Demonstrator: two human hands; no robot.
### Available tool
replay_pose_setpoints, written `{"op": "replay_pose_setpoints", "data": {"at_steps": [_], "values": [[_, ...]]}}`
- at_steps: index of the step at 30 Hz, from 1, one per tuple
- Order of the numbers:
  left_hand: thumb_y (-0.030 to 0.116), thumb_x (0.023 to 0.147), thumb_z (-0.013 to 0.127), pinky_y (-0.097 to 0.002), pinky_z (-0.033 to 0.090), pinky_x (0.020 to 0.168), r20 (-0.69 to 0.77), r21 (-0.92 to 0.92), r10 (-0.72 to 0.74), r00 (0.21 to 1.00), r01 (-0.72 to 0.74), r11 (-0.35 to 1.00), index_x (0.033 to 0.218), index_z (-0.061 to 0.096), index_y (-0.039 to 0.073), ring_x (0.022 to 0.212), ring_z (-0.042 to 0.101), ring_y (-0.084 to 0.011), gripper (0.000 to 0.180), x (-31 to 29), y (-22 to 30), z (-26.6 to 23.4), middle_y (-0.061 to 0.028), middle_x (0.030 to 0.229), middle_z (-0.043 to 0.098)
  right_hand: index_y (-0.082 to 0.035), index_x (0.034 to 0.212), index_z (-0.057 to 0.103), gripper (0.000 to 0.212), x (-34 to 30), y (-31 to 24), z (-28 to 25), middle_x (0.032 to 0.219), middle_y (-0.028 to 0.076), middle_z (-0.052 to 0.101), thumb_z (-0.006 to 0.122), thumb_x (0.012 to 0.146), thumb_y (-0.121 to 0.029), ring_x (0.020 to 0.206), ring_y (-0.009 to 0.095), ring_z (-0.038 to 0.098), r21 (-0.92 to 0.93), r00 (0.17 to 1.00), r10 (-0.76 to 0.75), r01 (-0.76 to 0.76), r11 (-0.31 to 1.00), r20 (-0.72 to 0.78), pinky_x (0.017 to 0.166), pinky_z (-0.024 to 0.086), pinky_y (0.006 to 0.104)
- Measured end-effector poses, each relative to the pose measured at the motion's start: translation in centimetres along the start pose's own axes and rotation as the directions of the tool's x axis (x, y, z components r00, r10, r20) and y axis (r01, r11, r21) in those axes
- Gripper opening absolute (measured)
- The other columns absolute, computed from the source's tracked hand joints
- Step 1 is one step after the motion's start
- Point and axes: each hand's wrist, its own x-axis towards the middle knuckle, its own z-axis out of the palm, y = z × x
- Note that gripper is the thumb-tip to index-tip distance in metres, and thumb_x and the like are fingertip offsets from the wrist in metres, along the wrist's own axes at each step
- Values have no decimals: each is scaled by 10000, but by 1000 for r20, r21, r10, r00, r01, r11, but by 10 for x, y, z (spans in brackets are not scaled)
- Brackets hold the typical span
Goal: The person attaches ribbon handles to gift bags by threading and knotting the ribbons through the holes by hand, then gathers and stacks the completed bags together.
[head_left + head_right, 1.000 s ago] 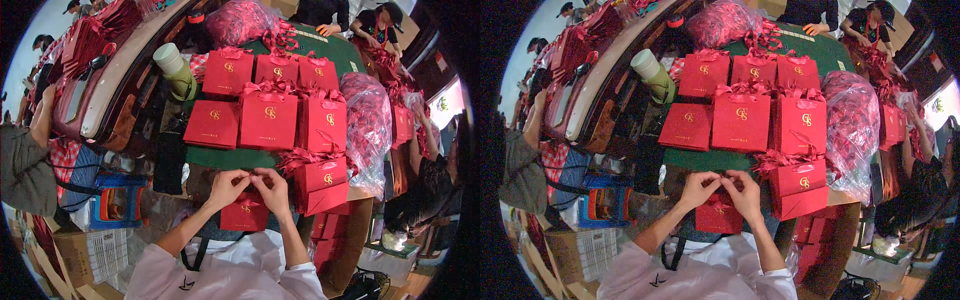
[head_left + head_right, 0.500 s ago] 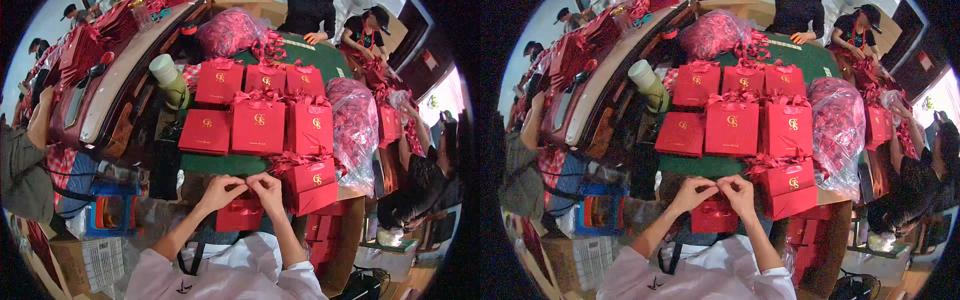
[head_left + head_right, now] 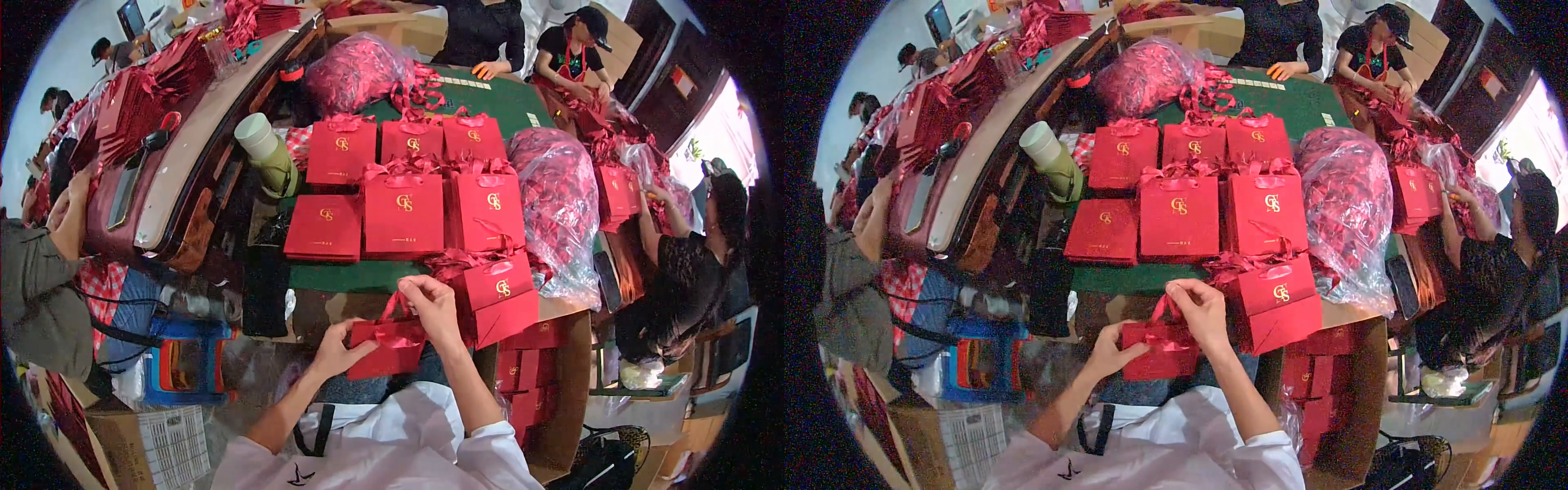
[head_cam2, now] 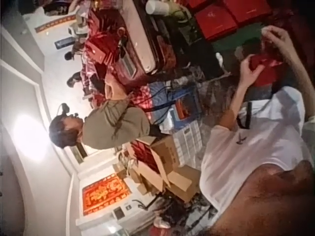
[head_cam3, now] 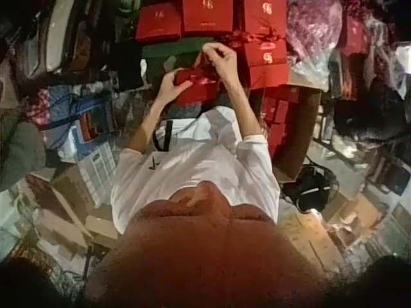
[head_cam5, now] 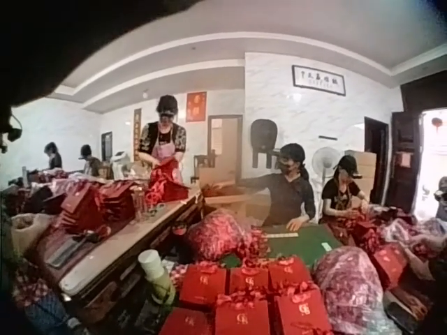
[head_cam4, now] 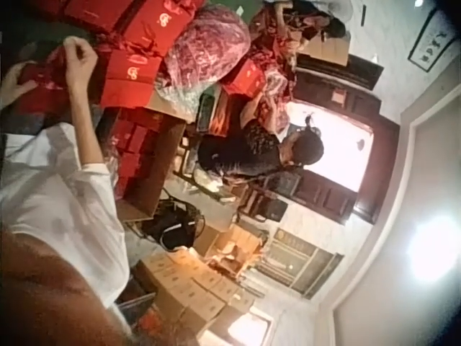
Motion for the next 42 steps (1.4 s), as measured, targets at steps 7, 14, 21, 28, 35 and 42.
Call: {"op": "replay_pose_setpoints", "data": {"at_steps": [7, 14, 21, 28, 35, 42], "values": [[137, 778, 816, -314, 533, 801, -61, 134, 112, 992, -103, 986, 1090, 668, 18, 879, 659, -126, 366, -18, 8, 13, -43, 979, 719, -9, 942, 721, 135, -3, -13, 8, 760, -56, 623, 684, 925, -138, 658, 15, 507, 33, 998, -11, 13, 999, -56, 583, 394, 188], [185, 776, 791, -366, 557, 769, 13, 283, 55, 998, -56, 957, 1050, 676, -9, 862, 729, -259, 354, -46, 31, 7, -172, 925, 733, 15, 928, 715, 171, 14, -11, 2, 754, -36, 643, 676, 923, -151, 680, 28, 533, -124, 963, -238, 223, 967, -128, 615, 431, 206], [152, 779, 801, -340, 548, 808, 52, 227, -22, 998, 10, 974, 1108, 656, -9, 890, 699, -190, 394, -57, 37, -5, -122, 984, 730, 17, 936, 713, 175, 15, -9, 8, 735, -45, 634, 682, 919, -155, 688, 18, 527, -109, 967, -239, 229, 967, -90, 622, 429, 206], [81, 794, 785, -337, 514, 910, -85, 128, 18, 996, -7, 992, 1218, 589, -12, 998, 650, -161, 477, -43, 32, -15, -89, 1097, 693, -16, 1225, 608, 328, 15, 5, 1, 915, 79, 660, 646, 929, -153, 769, 136, 600, -459, 878, -472, 389, 798, -77, 715, 492, 270], [220, 840, 733, -429, 530, 833, -274, 519, 207, 939, -37, 854, 1298, 485, -20, 995, 659, -414, 574, -35, 40, -26, -274, 1069, 660, -56, 1351, 521, 418, -26, 24, 32, 1203, 105, 605, 590, 994, -262, 1070, 148, 576, -358, 963, -119, 203, 911, 242, 876, 497, 306], [177, 709, 832, -372, 484, 860, 25, 583, 319, 947, -273, 765, 1344, 524, 72, 968, 615, -276, 714, -17, 72, -9, -107, 1026, 654, -55, 1297, 551, 391, -23, 45, 37, 1245, 57, 589, 388, 1049, -309, 1122, 140, 552, 294, 966, 153, -212, 932, 210, 946, 462, 292]]}}
